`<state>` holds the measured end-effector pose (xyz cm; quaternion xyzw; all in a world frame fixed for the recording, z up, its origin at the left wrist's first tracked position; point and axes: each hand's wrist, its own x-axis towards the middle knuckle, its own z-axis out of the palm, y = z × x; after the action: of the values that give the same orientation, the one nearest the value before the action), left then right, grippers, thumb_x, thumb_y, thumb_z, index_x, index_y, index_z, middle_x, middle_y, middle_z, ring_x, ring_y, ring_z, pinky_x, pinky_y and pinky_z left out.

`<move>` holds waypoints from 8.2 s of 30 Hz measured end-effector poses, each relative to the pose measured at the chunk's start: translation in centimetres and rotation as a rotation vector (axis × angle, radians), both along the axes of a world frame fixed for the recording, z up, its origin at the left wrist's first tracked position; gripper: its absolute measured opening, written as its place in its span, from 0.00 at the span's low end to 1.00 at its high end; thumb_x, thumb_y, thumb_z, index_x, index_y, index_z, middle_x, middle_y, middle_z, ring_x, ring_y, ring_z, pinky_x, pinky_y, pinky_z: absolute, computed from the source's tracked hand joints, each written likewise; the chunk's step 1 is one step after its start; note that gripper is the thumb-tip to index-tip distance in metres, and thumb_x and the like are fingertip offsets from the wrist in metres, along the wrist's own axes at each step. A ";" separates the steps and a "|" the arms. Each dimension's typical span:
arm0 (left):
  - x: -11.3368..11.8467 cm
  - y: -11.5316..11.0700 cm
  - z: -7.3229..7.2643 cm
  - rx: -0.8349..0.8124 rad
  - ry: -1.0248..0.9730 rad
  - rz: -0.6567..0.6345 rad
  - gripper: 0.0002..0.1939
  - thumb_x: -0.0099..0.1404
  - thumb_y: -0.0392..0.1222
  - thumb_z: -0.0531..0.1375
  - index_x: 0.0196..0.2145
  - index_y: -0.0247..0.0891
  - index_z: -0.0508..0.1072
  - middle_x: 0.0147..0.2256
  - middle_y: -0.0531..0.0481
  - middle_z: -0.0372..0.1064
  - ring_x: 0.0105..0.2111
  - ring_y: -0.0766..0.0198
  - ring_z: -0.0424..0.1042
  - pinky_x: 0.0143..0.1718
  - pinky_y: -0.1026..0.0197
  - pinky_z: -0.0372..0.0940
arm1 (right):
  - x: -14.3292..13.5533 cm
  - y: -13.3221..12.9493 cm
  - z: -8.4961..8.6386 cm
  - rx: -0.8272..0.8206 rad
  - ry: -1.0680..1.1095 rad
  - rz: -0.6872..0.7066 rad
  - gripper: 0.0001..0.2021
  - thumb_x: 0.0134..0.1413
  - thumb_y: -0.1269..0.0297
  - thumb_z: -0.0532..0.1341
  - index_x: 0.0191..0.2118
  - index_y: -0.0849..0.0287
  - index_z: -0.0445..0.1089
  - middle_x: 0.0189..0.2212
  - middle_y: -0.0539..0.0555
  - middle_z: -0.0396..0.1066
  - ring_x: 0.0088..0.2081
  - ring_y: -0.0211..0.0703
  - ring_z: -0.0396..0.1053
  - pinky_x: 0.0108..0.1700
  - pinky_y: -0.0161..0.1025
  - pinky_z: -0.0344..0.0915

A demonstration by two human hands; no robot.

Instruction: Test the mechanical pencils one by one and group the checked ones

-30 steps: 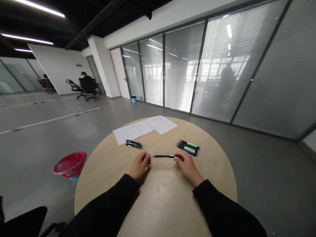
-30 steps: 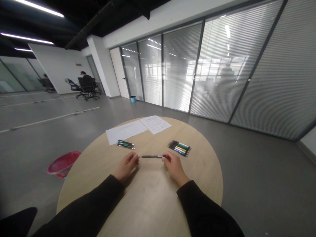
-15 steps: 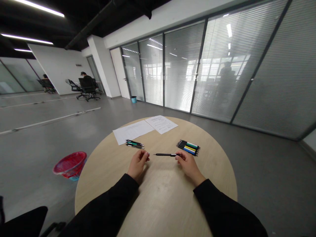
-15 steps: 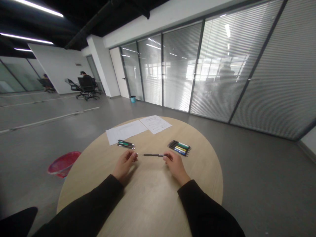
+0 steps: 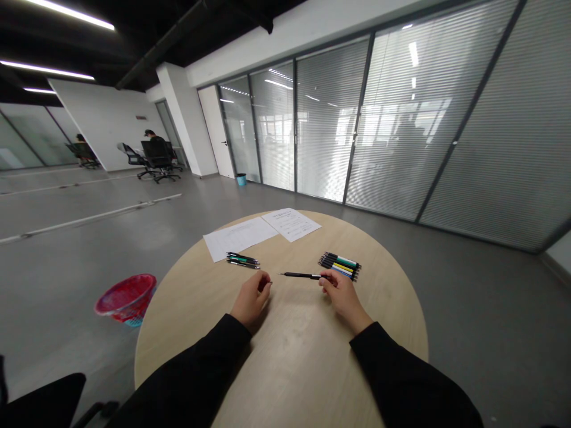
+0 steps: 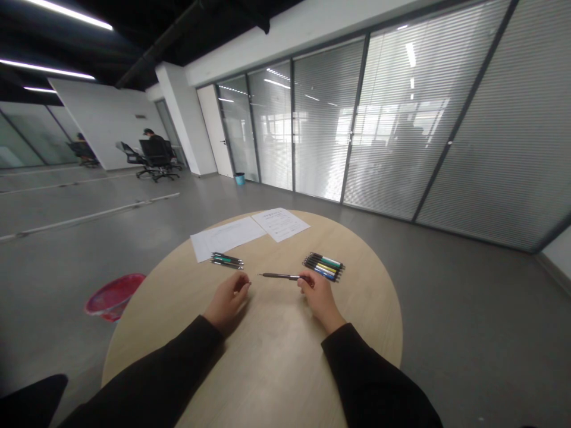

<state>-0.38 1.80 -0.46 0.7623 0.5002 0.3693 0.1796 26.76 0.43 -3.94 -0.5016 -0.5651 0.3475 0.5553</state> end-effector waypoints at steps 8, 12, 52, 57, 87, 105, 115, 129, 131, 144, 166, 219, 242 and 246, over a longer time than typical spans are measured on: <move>0.0 -0.1 -0.3 0.022 0.209 -0.098 0.02 0.61 0.36 0.55 0.31 0.39 0.66 0.29 0.50 0.67 0.29 0.61 0.65 0.33 0.60 0.59 | 0.1 0.1 0.0 0.003 -0.031 0.003 0.11 0.52 0.60 0.61 0.39 0.61 0.73 0.26 0.51 0.70 0.26 0.40 0.68 0.30 0.36 0.66; 0.0 0.0 -0.8 0.014 0.272 -0.133 0.03 0.61 0.34 0.54 0.31 0.39 0.67 0.30 0.49 0.67 0.30 0.60 0.65 0.33 0.59 0.59 | 0.0 0.0 0.1 0.000 -0.029 0.006 0.11 0.52 0.60 0.61 0.38 0.61 0.73 0.26 0.50 0.70 0.26 0.40 0.68 0.30 0.36 0.65; 0.7 0.1 -0.6 -0.230 -0.619 -0.078 0.12 0.57 0.45 0.65 0.34 0.36 0.70 0.29 0.52 0.66 0.29 0.66 0.67 0.34 0.62 0.63 | -0.6 -0.3 -1.2 -0.019 -0.062 0.083 0.11 0.52 0.59 0.62 0.38 0.59 0.74 0.26 0.51 0.71 0.26 0.41 0.68 0.28 0.36 0.63; 0.6 0.2 -0.6 -0.225 -0.599 -0.042 0.13 0.58 0.49 0.63 0.35 0.37 0.71 0.29 0.53 0.66 0.28 0.66 0.66 0.32 0.62 0.64 | -0.7 -0.2 -0.9 -0.022 -0.024 0.072 0.11 0.52 0.58 0.62 0.37 0.59 0.74 0.26 0.51 0.71 0.25 0.42 0.67 0.29 0.37 0.64; 0.4 0.3 0.2 -0.213 -0.587 -0.014 0.15 0.59 0.53 0.62 0.31 0.37 0.69 0.24 0.55 0.64 0.25 0.66 0.65 0.30 0.62 0.62 | -0.4 0.0 -0.6 0.000 0.011 0.025 0.11 0.51 0.58 0.63 0.37 0.60 0.73 0.26 0.51 0.70 0.25 0.41 0.68 0.29 0.38 0.65; 0.4 0.2 0.8 -0.199 -0.701 0.008 0.13 0.58 0.49 0.65 0.30 0.36 0.70 0.23 0.56 0.63 0.24 0.68 0.63 0.29 0.64 0.61 | -0.2 0.3 -1.0 -0.019 0.051 -0.003 0.13 0.50 0.57 0.64 0.38 0.60 0.73 0.26 0.51 0.70 0.26 0.41 0.68 0.28 0.36 0.64; 0.4 0.1 0.7 -0.241 -0.748 0.022 0.15 0.59 0.51 0.64 0.30 0.36 0.68 0.23 0.56 0.65 0.23 0.69 0.65 0.28 0.65 0.62 | -0.2 0.3 -0.9 -0.024 0.068 -0.009 0.13 0.49 0.57 0.63 0.37 0.60 0.73 0.27 0.51 0.71 0.26 0.40 0.68 0.28 0.36 0.64; 0.1 0.6 -0.3 -0.258 -0.702 -0.052 0.11 0.58 0.45 0.63 0.36 0.36 0.71 0.29 0.54 0.66 0.27 0.68 0.67 0.31 0.63 0.64 | -0.2 0.3 -0.7 -0.023 0.060 -0.022 0.13 0.49 0.56 0.64 0.36 0.60 0.73 0.25 0.51 0.70 0.26 0.41 0.68 0.28 0.36 0.64; 0.1 0.4 -0.4 -0.260 -0.620 -0.088 0.10 0.60 0.44 0.62 0.37 0.36 0.73 0.28 0.53 0.66 0.27 0.67 0.66 0.31 0.63 0.62 | -0.1 0.3 -0.8 -0.017 0.055 -0.015 0.13 0.49 0.56 0.64 0.37 0.60 0.73 0.26 0.51 0.70 0.26 0.41 0.68 0.28 0.36 0.64; 0.4 -0.2 0.5 -0.145 -0.257 -0.097 0.09 0.61 0.45 0.60 0.33 0.36 0.73 0.26 0.51 0.68 0.27 0.64 0.65 0.31 0.62 0.60 | -0.2 0.1 -0.9 -0.005 0.027 0.023 0.11 0.50 0.60 0.63 0.37 0.60 0.73 0.25 0.50 0.69 0.25 0.40 0.68 0.28 0.36 0.65; -2.5 1.0 1.5 0.049 -0.210 0.061 0.07 0.60 0.43 0.58 0.29 0.38 0.73 0.26 0.51 0.68 0.26 0.63 0.63 0.29 0.62 0.58 | 1.1 0.2 -0.3 -0.034 0.086 -0.117 0.16 0.46 0.54 0.65 0.36 0.61 0.72 0.24 0.51 0.70 0.25 0.42 0.67 0.29 0.38 0.64; 0.6 -1.5 0.3 0.056 0.025 -0.213 0.07 0.67 0.36 0.55 0.33 0.37 0.73 0.35 0.47 0.68 0.37 0.59 0.67 0.42 0.58 0.62 | -2.1 -2.5 1.1 0.249 -0.624 0.130 0.09 0.61 0.67 0.55 0.32 0.59 0.71 0.31 0.56 0.71 0.36 0.46 0.67 0.40 0.40 0.62; 0.5 -2.1 0.8 -0.041 0.150 -0.212 0.02 0.64 0.37 0.58 0.33 0.37 0.70 0.30 0.52 0.68 0.29 0.66 0.63 0.33 0.63 0.58 | -0.8 -1.4 -0.7 0.232 -0.593 -0.049 0.09 0.57 0.65 0.56 0.29 0.58 0.70 0.29 0.55 0.72 0.32 0.46 0.68 0.37 0.39 0.62; 0.7 -2.3 1.0 -0.066 0.201 -0.237 0.02 0.63 0.37 0.58 0.32 0.38 0.70 0.30 0.52 0.68 0.28 0.66 0.63 0.32 0.64 0.57 | -0.8 -1.4 -0.8 0.208 -0.607 -0.045 0.09 0.56 0.65 0.55 0.29 0.58 0.70 0.28 0.55 0.72 0.32 0.46 0.68 0.37 0.39 0.62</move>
<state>0.33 -0.50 0.50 0.8429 0.4340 0.2505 0.1960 25.95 -0.96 -4.71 -0.5352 -0.7262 0.1102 0.4171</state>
